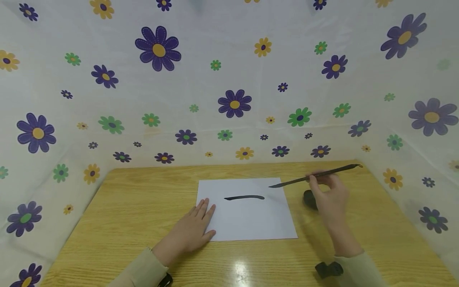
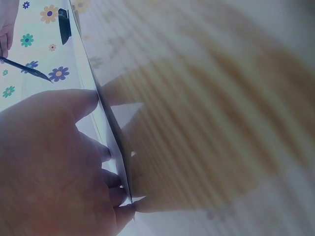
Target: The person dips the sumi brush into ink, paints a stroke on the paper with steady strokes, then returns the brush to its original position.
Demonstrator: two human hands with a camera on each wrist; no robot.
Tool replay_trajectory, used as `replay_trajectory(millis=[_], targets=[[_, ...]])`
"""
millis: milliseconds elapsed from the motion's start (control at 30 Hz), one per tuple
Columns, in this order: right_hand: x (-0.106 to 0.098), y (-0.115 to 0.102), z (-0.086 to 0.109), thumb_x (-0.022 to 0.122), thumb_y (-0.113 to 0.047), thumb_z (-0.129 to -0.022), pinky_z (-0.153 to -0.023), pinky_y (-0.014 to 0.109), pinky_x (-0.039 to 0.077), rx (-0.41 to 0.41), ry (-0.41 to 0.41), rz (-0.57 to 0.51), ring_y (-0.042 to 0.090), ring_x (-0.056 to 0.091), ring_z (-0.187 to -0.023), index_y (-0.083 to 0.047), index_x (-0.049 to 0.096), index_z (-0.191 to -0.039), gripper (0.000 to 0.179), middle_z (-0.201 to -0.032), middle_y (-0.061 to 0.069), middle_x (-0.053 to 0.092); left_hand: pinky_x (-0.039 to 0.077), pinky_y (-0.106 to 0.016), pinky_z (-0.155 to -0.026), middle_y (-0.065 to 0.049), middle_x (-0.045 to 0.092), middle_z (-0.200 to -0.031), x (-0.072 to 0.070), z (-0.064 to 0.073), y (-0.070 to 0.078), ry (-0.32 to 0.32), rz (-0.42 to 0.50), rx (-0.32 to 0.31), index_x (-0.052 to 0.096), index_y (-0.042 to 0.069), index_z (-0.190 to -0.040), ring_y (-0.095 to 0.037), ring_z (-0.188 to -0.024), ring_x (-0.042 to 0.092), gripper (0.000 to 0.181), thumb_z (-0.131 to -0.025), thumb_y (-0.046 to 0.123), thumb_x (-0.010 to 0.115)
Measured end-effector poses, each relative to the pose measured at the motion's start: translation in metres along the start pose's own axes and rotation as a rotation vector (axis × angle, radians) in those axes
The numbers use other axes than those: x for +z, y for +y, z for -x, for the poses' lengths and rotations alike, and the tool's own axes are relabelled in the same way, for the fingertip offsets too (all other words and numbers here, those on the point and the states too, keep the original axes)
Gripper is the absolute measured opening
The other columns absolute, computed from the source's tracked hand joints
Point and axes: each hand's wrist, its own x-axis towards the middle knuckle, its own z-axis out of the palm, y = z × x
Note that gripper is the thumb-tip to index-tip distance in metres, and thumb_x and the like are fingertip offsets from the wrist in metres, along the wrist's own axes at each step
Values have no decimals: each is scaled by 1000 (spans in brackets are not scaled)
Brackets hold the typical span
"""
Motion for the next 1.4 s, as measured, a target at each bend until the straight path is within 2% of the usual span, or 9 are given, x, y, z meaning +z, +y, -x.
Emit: replay_trajectory(millis=[233, 500, 700, 933, 1200, 1367, 1400], targets=[[-13, 4, -3, 71, 11, -93, -77, 1, 49, 22, 40, 51, -18, 62, -77, 9, 74, -101, 9, -89, -34, 66, 31, -52, -132, -25, 24, -175, 1, -1, 0, -6, 7, -2, 34, 1, -165, -39, -164, 24, 76, -108, 45, 57], [-30, 7, -7, 68, 11, -94, -76, 2, 50, 6, 70, 33, -18, 64, -78, 15, 71, -100, 8, -89, -36, 67, 31, -51, -132, -26, 24, -174, 7, -3, -3, 5, -9, 3, 33, 1, -165, -39, -164, 25, 74, -109, 44, 54], [-42, 13, -8, 68, 7, -96, -75, 2, 48, 44, 108, 89, -20, 62, -77, 13, 73, -102, 9, -88, -42, 65, 31, -51, -132, -26, 24, -174, 8, -4, -5, 12, -11, 9, 34, 1, -165, -39, -164, 25, 74, -109, 44, 55], [-55, 20, -5, 68, 9, -96, -82, 3, 48, 53, 135, 93, -20, 62, -77, 12, 73, -103, 10, -89, -42, 66, 31, -51, -132, -26, 24, -174, 8, -3, -5, 6, -15, 7, 33, 1, -165, -39, -164, 24, 75, -109, 45, 54], [-73, 28, -3, 69, 9, -94, -91, 8, 44, 2, 172, 110, -19, 62, -83, 5, 77, -100, 11, -92, -40, 68, 31, -51, -132, -26, 25, -174, 5, -2, -2, 6, -9, 2, 34, 1, -165, -39, -163, 25, 75, -108, 44, 56], [-85, 31, -2, 71, 9, -93, -94, 8, 41, -19, 195, 158, -20, 60, -89, -11, 81, -97, 23, -93, -44, 66, 31, -51, -132, -25, 25, -174, 3, -2, -1, 0, -9, -1, 34, 1, -165, -39, -164, 25, 75, -108, 45, 56], [-87, 31, -2, 71, 9, -92, -95, 8, 41, -25, 197, 167, -20, 59, -90, -14, 81, -97, 26, -93, -41, 68, 31, -51, -132, -25, 25, -174, 3, -2, -1, 0, -9, 0, 34, 1, -165, -39, -164, 25, 75, -108, 45, 56]])
